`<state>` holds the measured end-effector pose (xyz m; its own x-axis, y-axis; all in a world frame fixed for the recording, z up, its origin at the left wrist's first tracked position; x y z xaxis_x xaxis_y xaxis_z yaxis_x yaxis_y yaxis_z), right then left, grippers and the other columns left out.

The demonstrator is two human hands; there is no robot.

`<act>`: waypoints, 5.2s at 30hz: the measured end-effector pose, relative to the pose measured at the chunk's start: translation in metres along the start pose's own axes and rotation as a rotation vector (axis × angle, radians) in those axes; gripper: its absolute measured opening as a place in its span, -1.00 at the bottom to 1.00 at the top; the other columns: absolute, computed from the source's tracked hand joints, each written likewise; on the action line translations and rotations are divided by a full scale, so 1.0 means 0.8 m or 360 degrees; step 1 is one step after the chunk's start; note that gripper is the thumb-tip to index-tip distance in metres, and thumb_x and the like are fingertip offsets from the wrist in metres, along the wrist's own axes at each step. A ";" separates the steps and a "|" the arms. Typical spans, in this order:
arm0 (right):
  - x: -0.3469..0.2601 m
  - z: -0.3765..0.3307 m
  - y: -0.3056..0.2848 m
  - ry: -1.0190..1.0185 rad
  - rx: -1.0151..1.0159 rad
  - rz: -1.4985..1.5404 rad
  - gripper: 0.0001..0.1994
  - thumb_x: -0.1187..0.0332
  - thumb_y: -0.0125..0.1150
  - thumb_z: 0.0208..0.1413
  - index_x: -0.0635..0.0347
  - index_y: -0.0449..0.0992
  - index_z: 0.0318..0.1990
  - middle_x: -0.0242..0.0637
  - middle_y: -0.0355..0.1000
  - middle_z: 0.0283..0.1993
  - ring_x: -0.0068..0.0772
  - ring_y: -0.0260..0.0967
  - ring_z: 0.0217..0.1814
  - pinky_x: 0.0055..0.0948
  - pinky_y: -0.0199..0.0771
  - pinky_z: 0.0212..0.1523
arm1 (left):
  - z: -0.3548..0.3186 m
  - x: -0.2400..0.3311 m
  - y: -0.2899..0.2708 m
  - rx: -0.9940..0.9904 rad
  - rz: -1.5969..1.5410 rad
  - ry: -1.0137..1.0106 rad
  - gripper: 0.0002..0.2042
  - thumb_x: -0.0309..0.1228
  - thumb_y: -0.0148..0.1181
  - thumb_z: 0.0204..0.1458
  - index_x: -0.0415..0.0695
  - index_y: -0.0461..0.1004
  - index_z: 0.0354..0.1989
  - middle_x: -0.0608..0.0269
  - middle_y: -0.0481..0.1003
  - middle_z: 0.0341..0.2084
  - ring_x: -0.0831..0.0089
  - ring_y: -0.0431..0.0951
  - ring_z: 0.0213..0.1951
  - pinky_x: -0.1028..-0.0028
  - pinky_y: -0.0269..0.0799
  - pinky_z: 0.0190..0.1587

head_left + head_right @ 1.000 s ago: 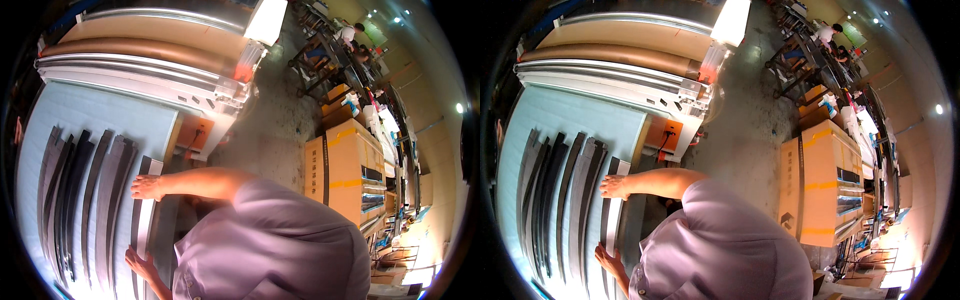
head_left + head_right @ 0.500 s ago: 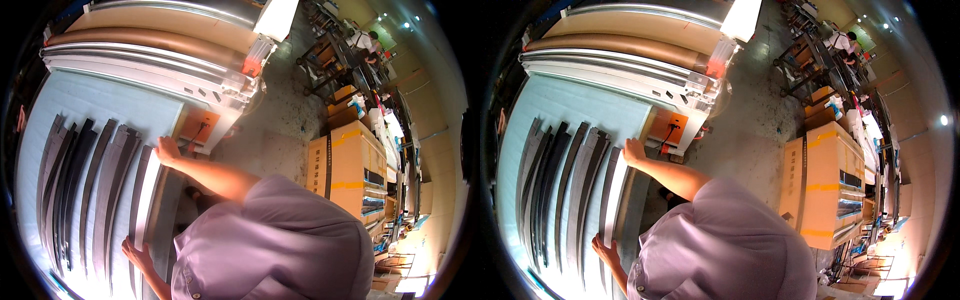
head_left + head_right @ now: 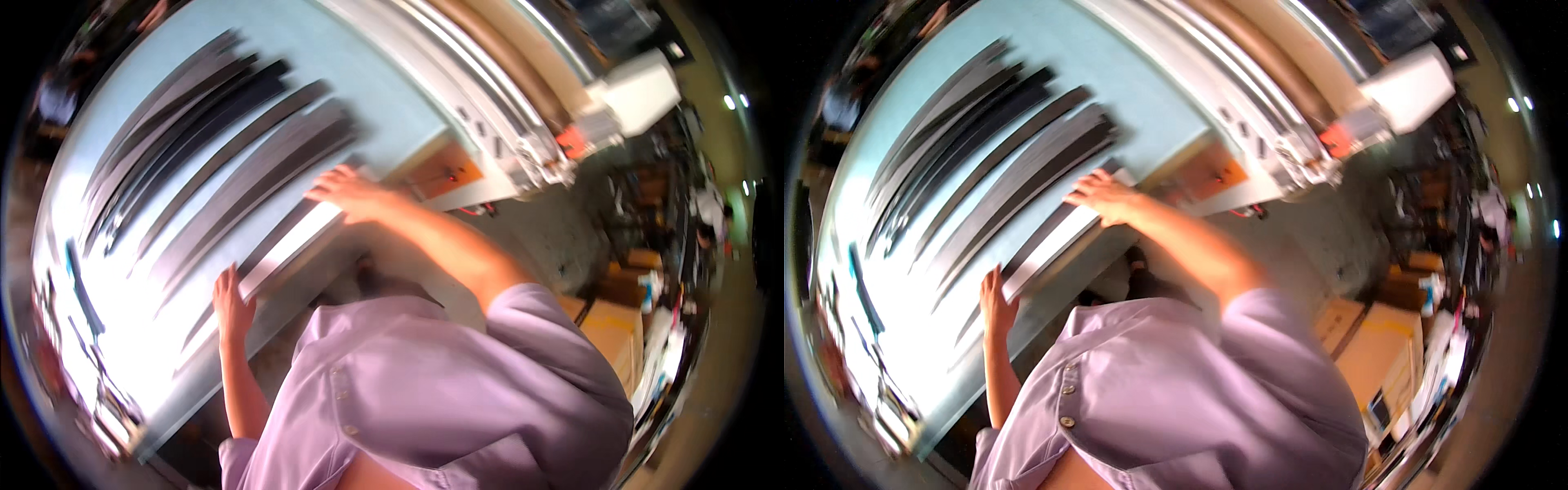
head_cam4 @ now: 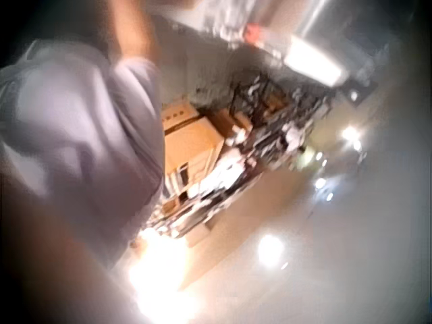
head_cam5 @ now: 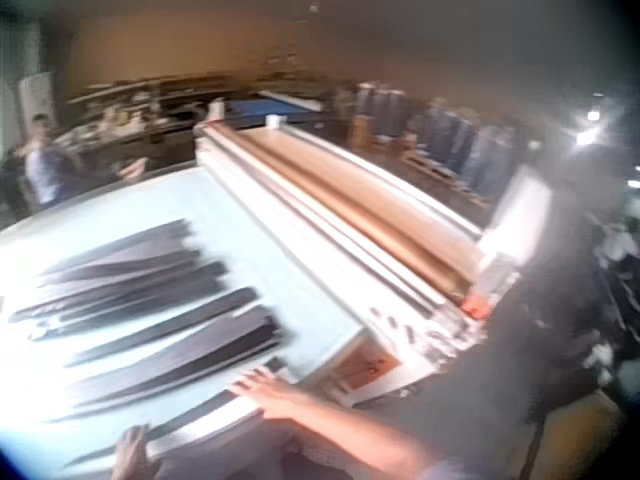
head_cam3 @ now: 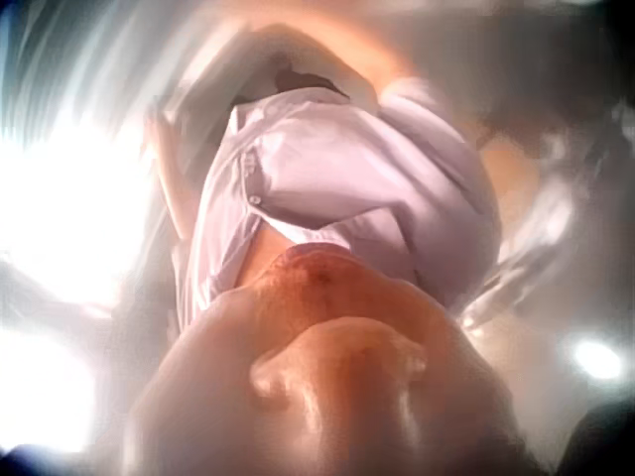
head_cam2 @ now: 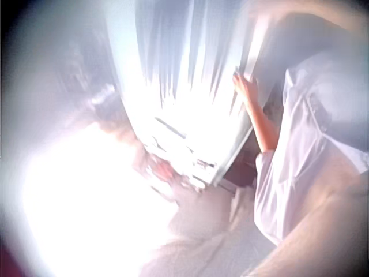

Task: The person assembles window frame components on a workbench. They pick up long, curved metal strips and align them with a white profile, pressing them together to form a unit. The person repeats this process for multiple strips, stacking the finished assemblies on the table.

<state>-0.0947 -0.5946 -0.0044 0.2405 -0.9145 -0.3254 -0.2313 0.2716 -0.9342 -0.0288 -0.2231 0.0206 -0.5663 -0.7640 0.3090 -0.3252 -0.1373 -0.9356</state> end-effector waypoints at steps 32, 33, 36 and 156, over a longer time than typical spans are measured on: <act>0.173 0.120 0.022 0.0150 0.0227 -0.0168 -0.74 0.30 0.44 -0.22 0.13 0.65 -0.31 -0.27 0.50 -0.19 -0.16 0.40 0.01 -0.23 0.46 0.04 | 0.095 -0.141 0.064 0.0471 0.0448 -0.0241 -0.52 -0.25 0.06 0.26 0.06 0.30 0.36 0.12 0.29 0.31 0.10 0.34 0.23 0.12 0.24 0.27; 0.180 0.121 0.024 0.0139 0.0267 -0.0121 -0.75 0.31 0.43 -0.22 0.12 0.65 -0.31 -0.27 0.50 -0.18 -0.15 0.40 0.01 -0.24 0.46 0.03 | 0.097 -0.139 0.062 0.0473 0.0456 -0.0235 -0.52 -0.25 0.06 0.25 0.06 0.30 0.36 0.13 0.29 0.31 0.10 0.34 0.23 0.12 0.25 0.27; 0.199 0.121 0.040 0.0129 0.0445 -0.0066 -0.78 0.35 0.40 -0.21 0.11 0.64 -0.32 -0.28 0.49 -0.17 -0.14 0.38 0.00 -0.25 0.47 0.02 | 0.101 -0.136 0.061 0.0502 0.0485 -0.0199 -0.52 -0.26 0.08 0.24 0.07 0.31 0.36 0.14 0.30 0.31 0.11 0.35 0.22 0.13 0.26 0.26; 0.226 0.229 -0.087 -0.0108 0.0379 0.0076 -0.77 0.39 0.36 0.01 0.28 0.59 -0.17 -0.19 0.50 -0.13 -0.08 0.44 0.01 -0.19 0.49 0.01 | 0.233 -0.113 -0.019 0.0552 0.0252 -0.0304 -0.50 -0.19 0.14 0.18 -0.12 0.37 0.27 0.20 0.31 0.31 0.19 0.28 0.30 0.17 0.00 0.39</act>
<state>0.1376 -0.7235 -0.0251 0.2990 -0.8790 -0.3713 -0.0171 0.3841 -0.9231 0.1687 -0.2692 -0.0253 -0.4275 -0.8915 0.1499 0.0471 -0.1876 -0.9811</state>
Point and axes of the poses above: each hand's wrist, its own z-axis towards the middle knuckle, its own y-axis out of the palm, x = y × z, the point moved 1 cm from there along z, towards the middle knuckle
